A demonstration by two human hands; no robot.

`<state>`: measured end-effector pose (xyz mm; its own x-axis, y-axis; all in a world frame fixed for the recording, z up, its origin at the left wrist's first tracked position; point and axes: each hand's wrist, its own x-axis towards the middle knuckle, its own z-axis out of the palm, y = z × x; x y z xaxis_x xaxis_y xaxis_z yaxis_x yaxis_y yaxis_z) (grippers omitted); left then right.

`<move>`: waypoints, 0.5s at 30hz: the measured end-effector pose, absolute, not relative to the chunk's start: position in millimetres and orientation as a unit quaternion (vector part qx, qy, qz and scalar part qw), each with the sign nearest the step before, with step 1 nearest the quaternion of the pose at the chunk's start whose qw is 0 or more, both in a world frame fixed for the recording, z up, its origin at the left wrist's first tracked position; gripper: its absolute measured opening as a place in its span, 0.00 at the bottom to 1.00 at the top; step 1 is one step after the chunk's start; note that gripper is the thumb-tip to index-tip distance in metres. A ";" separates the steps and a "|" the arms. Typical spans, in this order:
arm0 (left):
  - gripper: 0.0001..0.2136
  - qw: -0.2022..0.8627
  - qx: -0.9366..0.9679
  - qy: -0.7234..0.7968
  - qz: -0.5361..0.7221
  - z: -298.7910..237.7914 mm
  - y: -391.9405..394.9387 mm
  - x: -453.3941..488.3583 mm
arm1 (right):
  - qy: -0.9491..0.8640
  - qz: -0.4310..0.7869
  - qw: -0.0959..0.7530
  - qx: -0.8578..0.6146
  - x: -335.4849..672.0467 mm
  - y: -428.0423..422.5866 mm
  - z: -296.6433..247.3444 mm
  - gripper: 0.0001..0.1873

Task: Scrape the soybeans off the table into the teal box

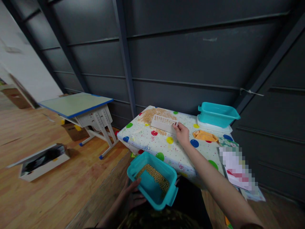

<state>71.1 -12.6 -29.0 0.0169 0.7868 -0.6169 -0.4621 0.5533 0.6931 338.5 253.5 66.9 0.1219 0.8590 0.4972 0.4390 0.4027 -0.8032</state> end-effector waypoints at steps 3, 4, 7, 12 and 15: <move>0.53 0.691 0.146 0.552 0.444 -33.2 -11.0 70.8 | -0.651 0.202 0.539 -0.495 338.5 253.2 67.3 0.19; 0.53 0.690 0.146 0.554 0.443 -33.2 -10.8 71.0 | -0.657 0.205 0.537 -0.487 338.2 252.7 67.5 0.19; 0.54 0.691 0.149 0.547 0.448 -28.8 -11.3 72.5 | -0.670 0.213 0.538 -0.466 337.2 251.0 68.5 0.19; 0.51 0.692 0.146 0.544 0.452 -26.0 -13.0 73.0 | -0.657 0.183 0.550 -0.482 337.4 250.9 70.8 0.19; 0.49 0.691 0.143 0.547 0.450 -31.3 -12.8 71.5 | -0.668 0.188 0.540 -0.476 338.1 251.5 71.5 0.18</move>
<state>71.5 -12.8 -31.3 -0.0048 0.7789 -0.6271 -0.4656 0.5532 0.6908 338.1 251.5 71.5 0.0374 0.8396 0.5420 0.4326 0.4753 -0.7661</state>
